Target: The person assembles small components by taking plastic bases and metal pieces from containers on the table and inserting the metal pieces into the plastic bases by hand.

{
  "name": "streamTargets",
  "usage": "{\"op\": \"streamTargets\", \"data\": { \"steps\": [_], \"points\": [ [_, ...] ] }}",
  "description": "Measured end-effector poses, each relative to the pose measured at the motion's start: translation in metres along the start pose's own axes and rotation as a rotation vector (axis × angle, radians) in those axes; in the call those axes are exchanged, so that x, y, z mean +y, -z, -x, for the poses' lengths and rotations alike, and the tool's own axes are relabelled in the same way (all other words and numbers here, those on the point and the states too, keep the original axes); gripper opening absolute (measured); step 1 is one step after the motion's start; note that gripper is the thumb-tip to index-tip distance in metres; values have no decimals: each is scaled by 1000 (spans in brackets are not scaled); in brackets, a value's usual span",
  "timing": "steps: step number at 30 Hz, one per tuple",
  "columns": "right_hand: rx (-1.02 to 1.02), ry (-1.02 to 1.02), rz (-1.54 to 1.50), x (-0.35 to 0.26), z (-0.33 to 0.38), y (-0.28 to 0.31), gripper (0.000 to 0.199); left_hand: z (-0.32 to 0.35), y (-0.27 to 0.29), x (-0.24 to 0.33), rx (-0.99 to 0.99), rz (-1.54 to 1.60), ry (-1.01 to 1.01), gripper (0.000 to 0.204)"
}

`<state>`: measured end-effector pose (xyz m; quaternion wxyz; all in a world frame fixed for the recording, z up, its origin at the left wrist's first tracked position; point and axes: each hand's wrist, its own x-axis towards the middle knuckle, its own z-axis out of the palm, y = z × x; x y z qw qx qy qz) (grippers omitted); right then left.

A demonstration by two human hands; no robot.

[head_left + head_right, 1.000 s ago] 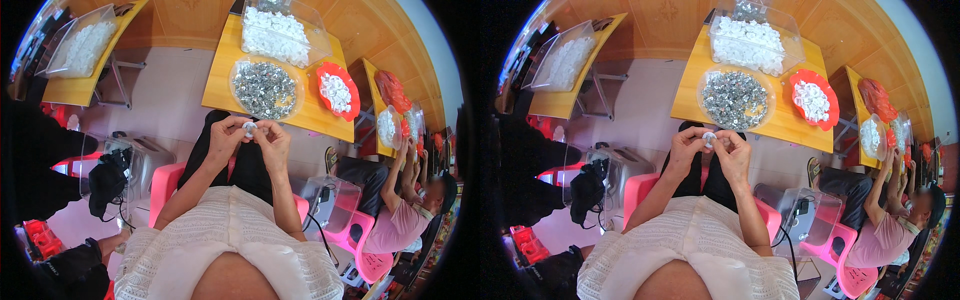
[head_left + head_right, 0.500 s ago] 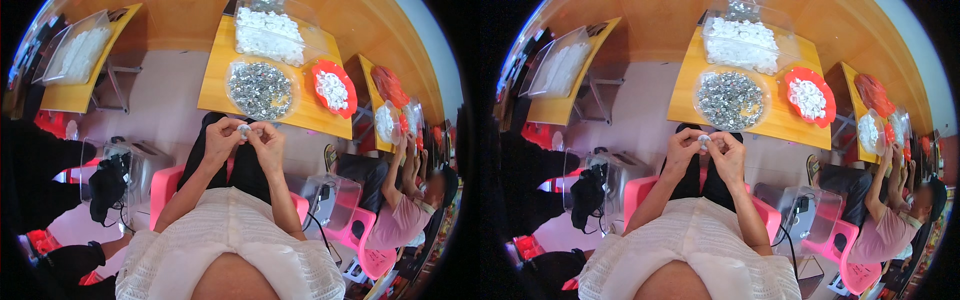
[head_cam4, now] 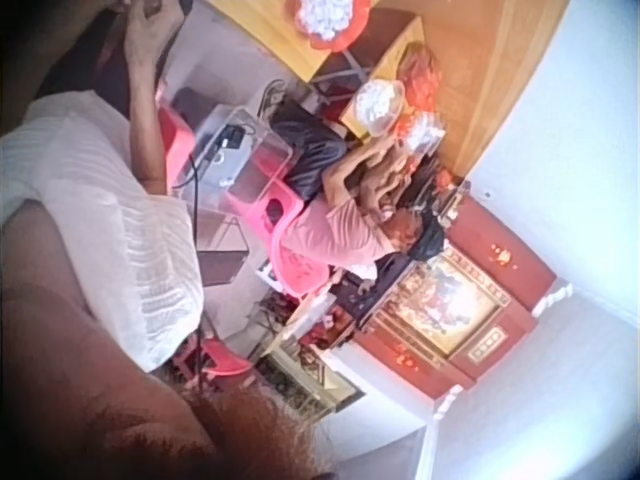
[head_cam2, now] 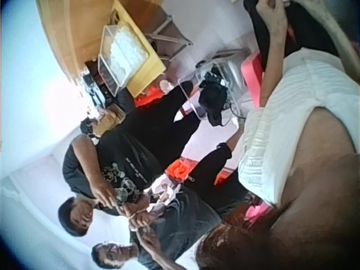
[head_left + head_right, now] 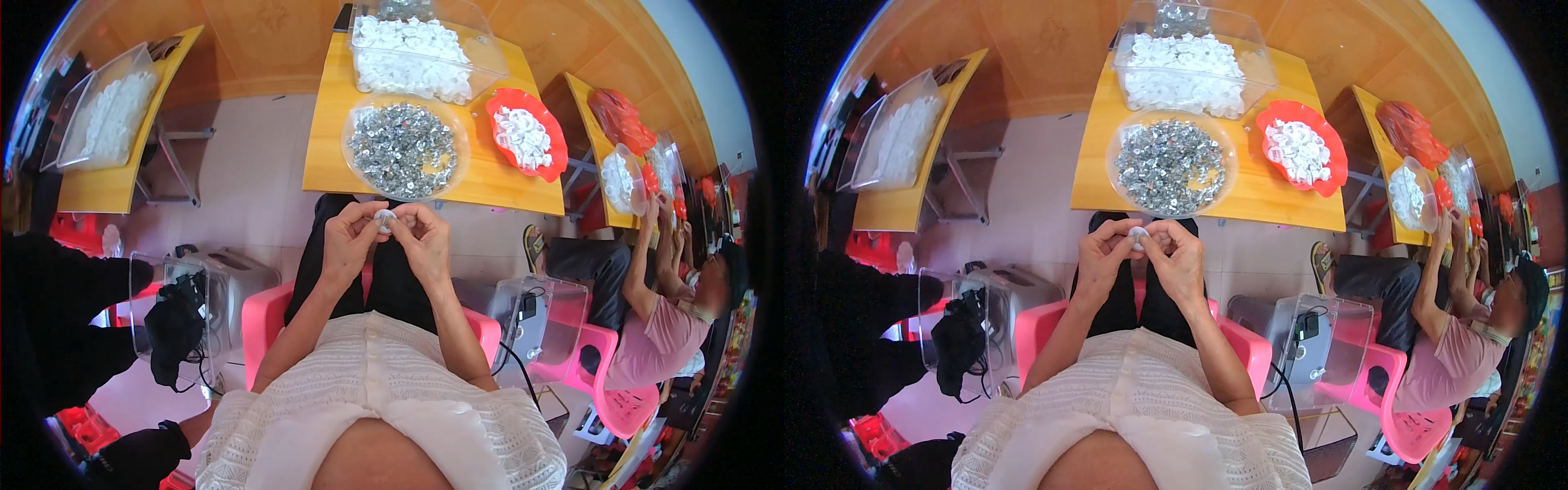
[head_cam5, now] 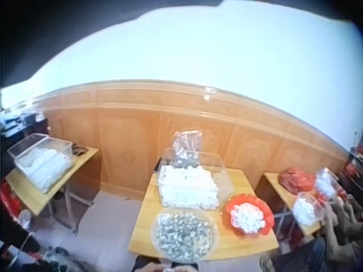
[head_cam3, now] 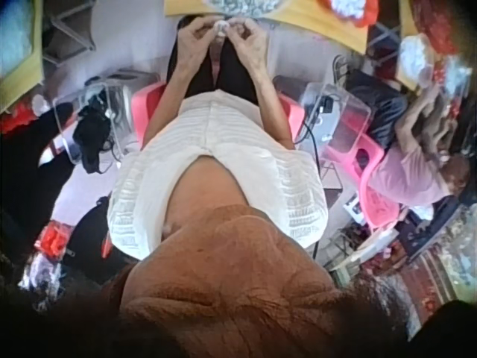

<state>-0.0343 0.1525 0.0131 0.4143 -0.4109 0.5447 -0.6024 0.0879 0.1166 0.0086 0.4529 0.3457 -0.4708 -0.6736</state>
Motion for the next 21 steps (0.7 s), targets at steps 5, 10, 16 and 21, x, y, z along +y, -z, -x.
{"op": "streamTargets", "data": {
  "steps": [5,10,16,21],
  "points": [
    [107,10,71,0,-15,25,8,2,-2,5,61,16,-6,27],
    [476,284,284,-9,-70,122,6,6,11,8,144,-35,38,28],
    [853,325,727,-32,-122,203,10,12,18,1,175,20,57,21],
    [794,399,853,-32,-108,189,23,10,19,-7,174,27,69,17]
  ]
}}
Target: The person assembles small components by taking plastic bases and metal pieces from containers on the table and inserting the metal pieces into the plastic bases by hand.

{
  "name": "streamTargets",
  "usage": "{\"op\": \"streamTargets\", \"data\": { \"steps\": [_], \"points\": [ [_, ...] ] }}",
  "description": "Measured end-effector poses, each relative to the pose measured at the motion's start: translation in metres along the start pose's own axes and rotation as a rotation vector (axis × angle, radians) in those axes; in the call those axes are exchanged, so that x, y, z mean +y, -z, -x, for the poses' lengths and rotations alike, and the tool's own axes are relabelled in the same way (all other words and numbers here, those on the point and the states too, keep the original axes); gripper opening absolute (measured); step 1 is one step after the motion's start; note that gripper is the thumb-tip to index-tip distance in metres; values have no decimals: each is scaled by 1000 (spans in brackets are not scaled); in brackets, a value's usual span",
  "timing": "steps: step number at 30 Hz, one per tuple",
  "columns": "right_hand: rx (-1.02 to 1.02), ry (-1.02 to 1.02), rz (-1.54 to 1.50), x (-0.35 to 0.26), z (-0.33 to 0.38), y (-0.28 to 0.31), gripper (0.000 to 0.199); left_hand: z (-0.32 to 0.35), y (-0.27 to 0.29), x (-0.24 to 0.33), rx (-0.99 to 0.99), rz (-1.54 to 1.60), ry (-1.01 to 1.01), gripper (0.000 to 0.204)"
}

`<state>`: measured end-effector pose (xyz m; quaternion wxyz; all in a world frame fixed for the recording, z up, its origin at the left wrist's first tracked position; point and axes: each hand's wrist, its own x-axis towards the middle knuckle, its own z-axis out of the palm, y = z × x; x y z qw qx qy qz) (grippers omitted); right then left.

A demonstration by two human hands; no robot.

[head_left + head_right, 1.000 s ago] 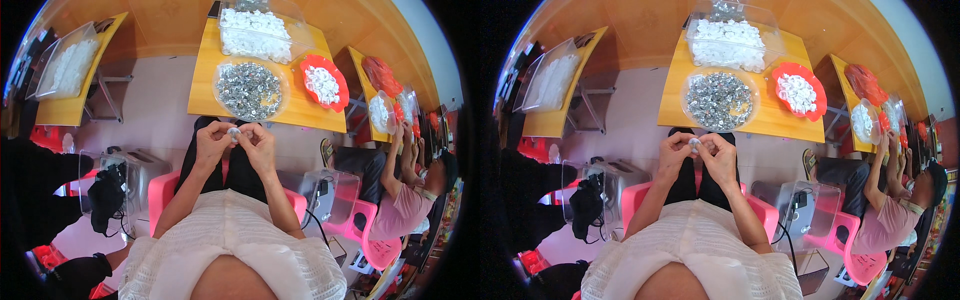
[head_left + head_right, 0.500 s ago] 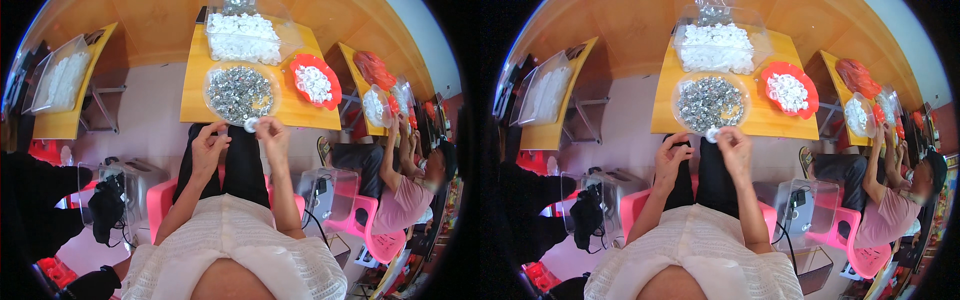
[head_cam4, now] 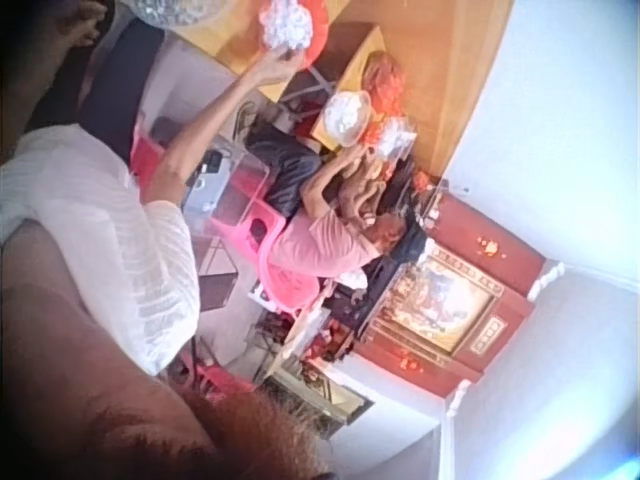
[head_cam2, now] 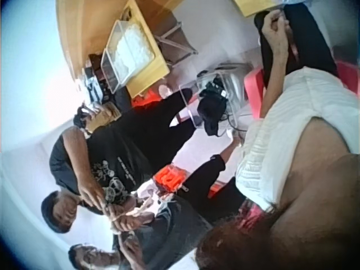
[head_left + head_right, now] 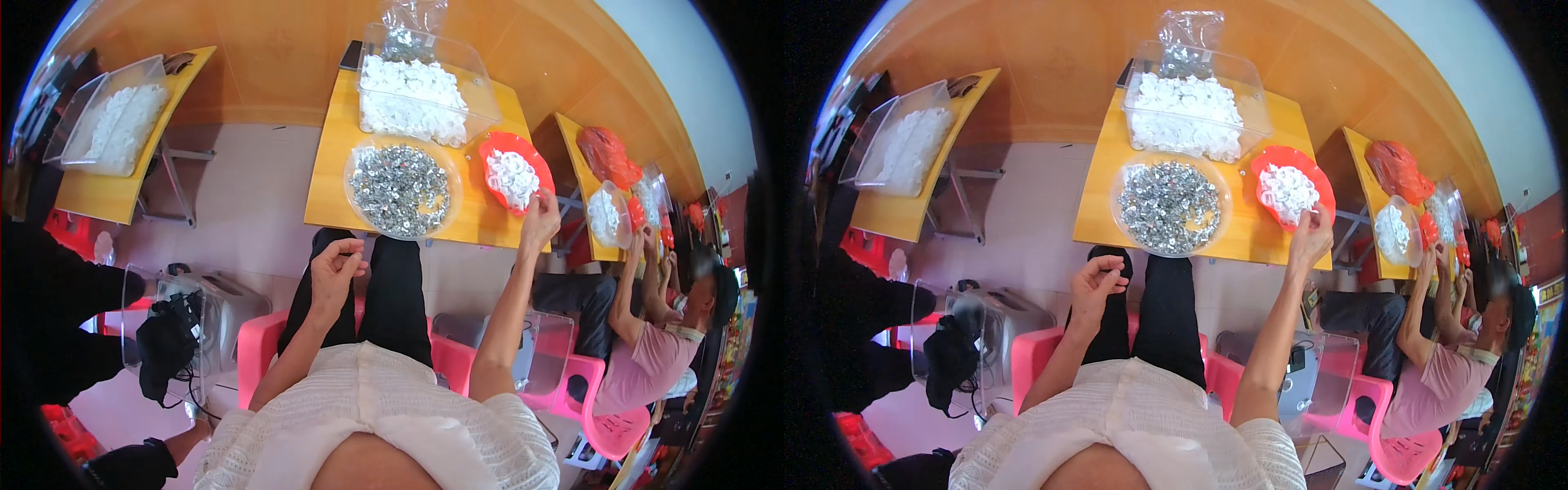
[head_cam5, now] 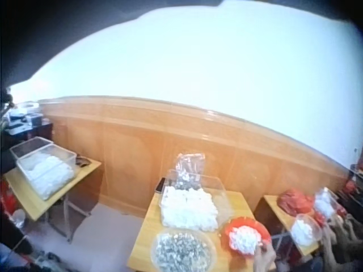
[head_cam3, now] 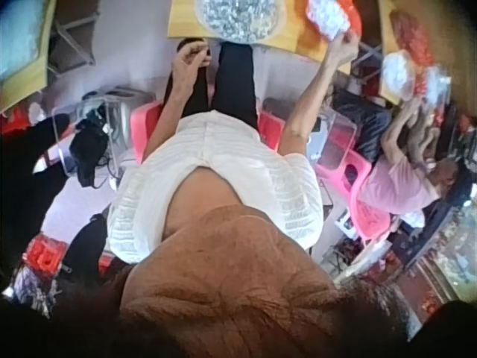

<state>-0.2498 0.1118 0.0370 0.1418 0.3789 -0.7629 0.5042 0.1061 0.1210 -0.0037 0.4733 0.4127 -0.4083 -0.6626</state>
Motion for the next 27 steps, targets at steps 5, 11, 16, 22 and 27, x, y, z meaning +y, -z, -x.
{"op": "streamTargets", "data": {
  "steps": [5,11,16,22,27],
  "points": [
    [-159,-31,-230,-20,41,-18,15,-1,1,2,26,-10,4,19],
    [-285,-11,-299,-47,24,-30,12,-4,17,-13,217,-36,-47,24],
    [-316,214,-348,-90,-9,-60,10,-12,53,-57,434,-769,-328,38],
    [-447,403,-194,-123,-72,-136,11,-34,47,-72,380,-1101,-116,64],
    [-766,453,156,-108,-118,-218,13,-46,39,-67,375,-1276,5,75]
  ]
}}
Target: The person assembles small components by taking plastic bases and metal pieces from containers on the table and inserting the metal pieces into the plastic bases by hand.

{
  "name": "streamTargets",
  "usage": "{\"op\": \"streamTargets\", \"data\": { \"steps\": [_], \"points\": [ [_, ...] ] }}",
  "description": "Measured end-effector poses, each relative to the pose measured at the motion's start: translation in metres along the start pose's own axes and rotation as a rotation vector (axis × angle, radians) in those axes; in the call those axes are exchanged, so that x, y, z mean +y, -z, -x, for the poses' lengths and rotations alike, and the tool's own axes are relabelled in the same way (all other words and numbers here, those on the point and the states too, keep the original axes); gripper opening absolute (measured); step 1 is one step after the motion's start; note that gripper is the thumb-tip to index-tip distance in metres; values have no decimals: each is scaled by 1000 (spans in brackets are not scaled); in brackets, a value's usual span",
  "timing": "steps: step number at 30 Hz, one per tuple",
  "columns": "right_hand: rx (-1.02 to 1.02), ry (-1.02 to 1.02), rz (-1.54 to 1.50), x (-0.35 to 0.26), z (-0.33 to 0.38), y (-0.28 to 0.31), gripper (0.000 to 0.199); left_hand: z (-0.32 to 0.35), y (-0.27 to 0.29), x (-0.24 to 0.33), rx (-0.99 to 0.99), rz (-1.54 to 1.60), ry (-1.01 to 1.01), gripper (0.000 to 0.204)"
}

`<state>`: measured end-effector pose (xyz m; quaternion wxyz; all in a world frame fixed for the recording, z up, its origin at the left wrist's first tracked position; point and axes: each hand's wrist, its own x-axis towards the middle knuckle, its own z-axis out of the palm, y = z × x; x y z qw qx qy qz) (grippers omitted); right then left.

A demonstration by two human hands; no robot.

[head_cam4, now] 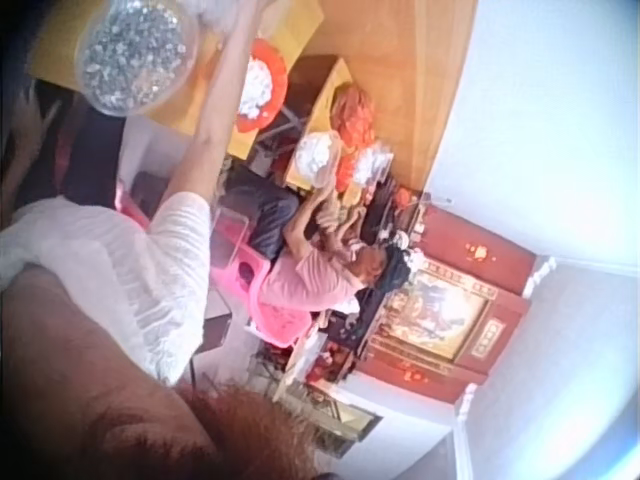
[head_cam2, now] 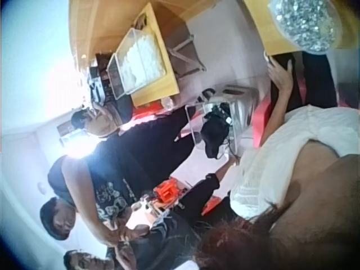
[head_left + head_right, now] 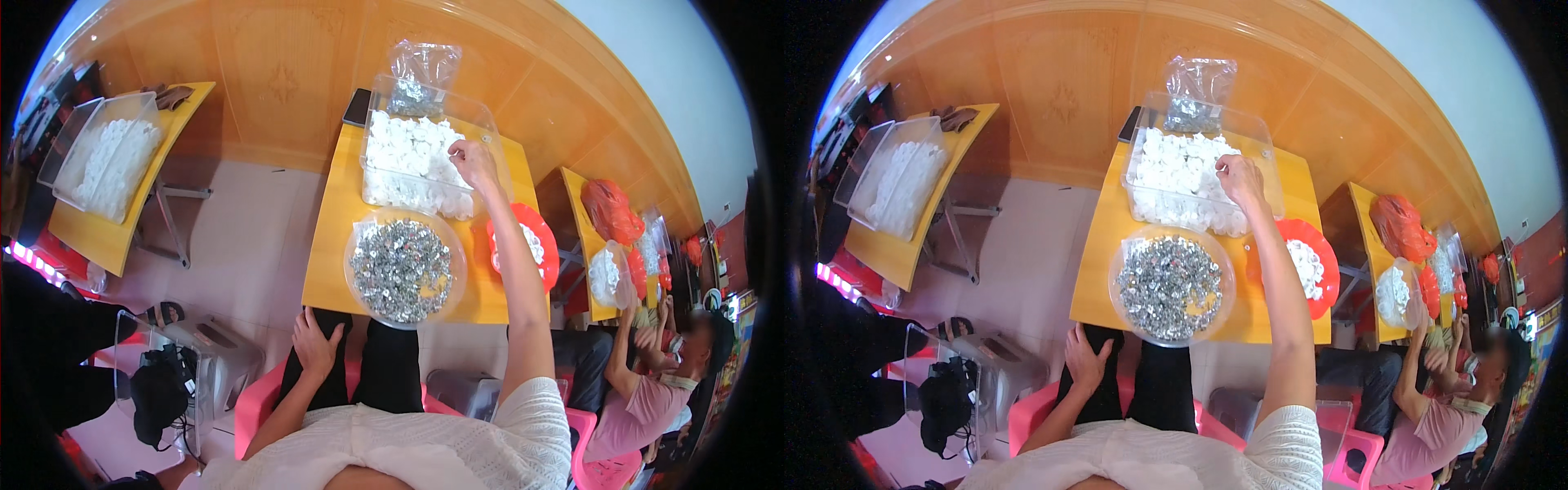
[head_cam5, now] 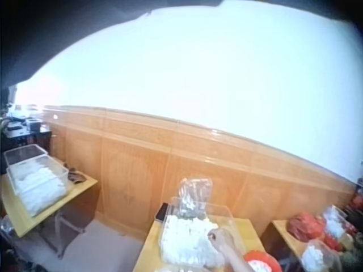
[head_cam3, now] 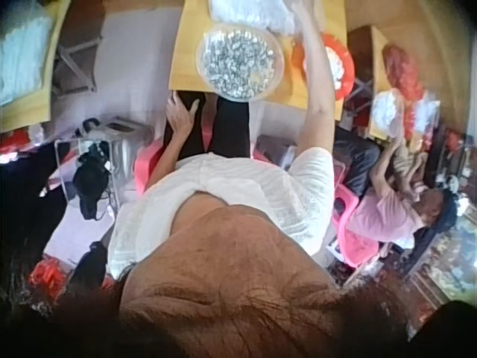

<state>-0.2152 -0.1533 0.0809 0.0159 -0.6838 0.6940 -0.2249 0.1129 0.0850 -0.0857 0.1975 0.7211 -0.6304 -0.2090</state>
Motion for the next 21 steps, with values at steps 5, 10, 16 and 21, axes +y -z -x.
{"op": "streamTargets", "data": {
  "steps": [5,10,16,21],
  "points": [
    [-228,57,132,19,-48,-34,17,-5,-6,2,12,-42,-11,71],
    [-314,214,241,38,-69,-61,14,-11,-11,6,2,-99,-28,69],
    [-389,93,235,30,-71,-49,12,-13,-9,4,11,-89,-30,68],
    [-282,-230,-238,29,-59,-18,14,-7,-11,2,20,-84,-60,69]
  ]
}}
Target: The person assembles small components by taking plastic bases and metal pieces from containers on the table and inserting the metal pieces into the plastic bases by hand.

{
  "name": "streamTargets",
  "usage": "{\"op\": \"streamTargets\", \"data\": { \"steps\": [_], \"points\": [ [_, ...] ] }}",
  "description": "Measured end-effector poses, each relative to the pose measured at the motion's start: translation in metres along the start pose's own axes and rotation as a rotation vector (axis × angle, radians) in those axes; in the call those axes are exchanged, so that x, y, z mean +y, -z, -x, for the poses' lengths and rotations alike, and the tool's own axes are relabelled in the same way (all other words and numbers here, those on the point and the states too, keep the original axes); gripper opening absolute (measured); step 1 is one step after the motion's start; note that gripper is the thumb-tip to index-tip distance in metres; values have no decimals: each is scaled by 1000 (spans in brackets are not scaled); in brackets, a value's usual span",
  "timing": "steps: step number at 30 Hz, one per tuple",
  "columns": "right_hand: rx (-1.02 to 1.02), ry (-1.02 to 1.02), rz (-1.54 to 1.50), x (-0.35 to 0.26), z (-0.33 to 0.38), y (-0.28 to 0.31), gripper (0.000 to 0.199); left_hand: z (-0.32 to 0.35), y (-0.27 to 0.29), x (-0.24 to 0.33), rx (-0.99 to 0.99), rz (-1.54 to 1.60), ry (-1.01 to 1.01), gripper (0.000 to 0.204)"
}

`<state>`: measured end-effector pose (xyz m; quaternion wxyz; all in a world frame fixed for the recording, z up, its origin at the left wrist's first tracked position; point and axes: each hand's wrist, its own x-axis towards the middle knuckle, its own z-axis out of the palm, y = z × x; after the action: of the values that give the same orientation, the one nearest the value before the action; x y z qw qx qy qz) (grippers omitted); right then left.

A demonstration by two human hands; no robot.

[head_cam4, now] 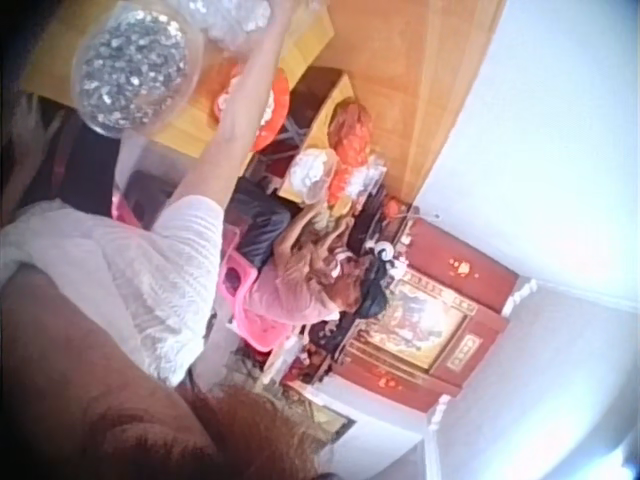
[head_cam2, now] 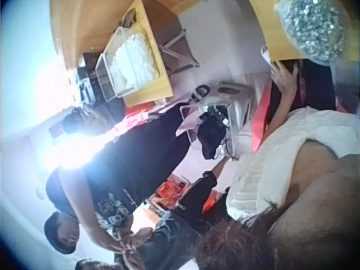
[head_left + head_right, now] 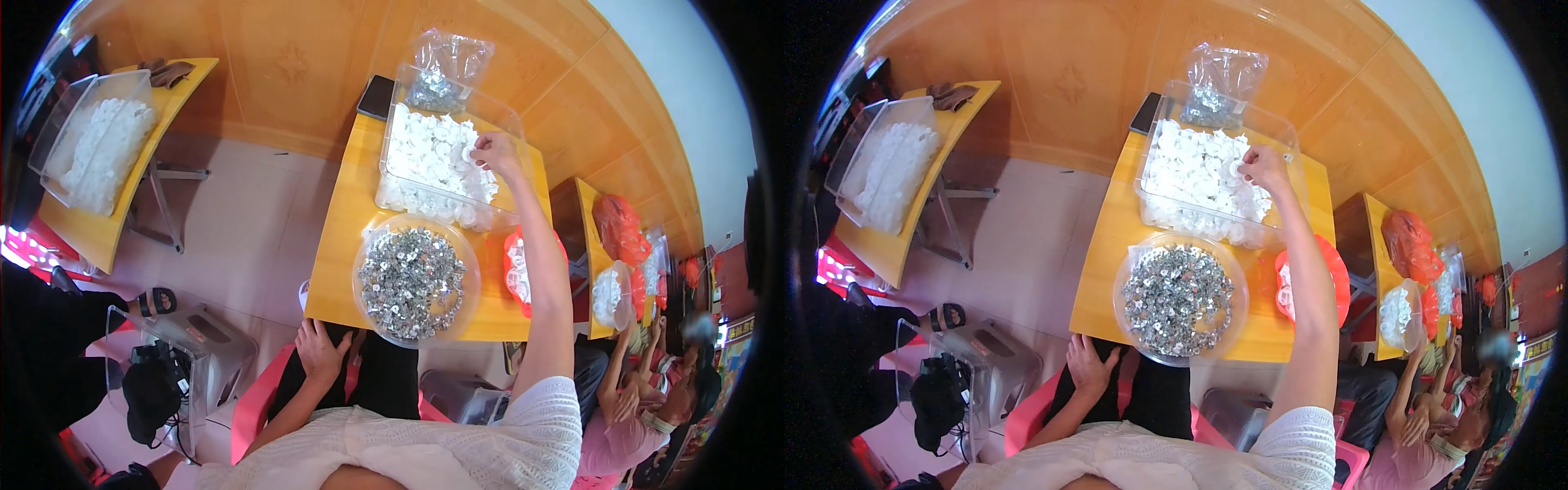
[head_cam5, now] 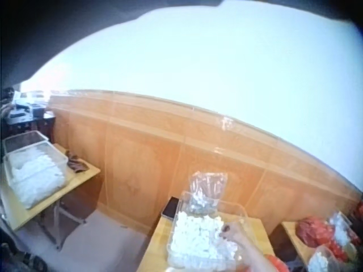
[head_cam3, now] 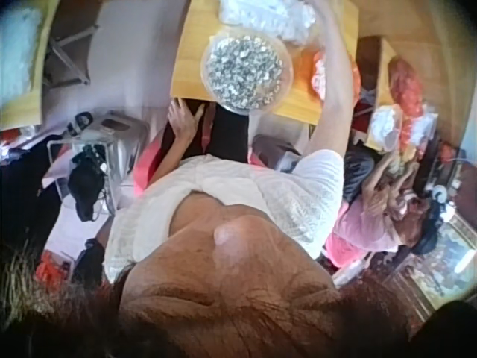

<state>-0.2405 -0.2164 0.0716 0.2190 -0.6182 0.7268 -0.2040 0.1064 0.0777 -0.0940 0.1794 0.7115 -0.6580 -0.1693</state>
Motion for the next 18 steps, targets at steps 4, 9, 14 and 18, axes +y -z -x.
{"op": "streamTargets", "data": {
  "steps": [4,9,14,18],
  "points": [
    [86,50,-290,-35,54,21,13,5,1,2,-8,35,-27,71],
    [86,282,-516,-78,160,-6,14,9,3,0,34,81,-36,72],
    [84,128,-826,-86,283,-71,15,11,-3,-21,-29,390,-63,68],
    [-28,19,-905,-69,352,-136,17,17,16,-26,-82,837,-13,46]
  ]
}}
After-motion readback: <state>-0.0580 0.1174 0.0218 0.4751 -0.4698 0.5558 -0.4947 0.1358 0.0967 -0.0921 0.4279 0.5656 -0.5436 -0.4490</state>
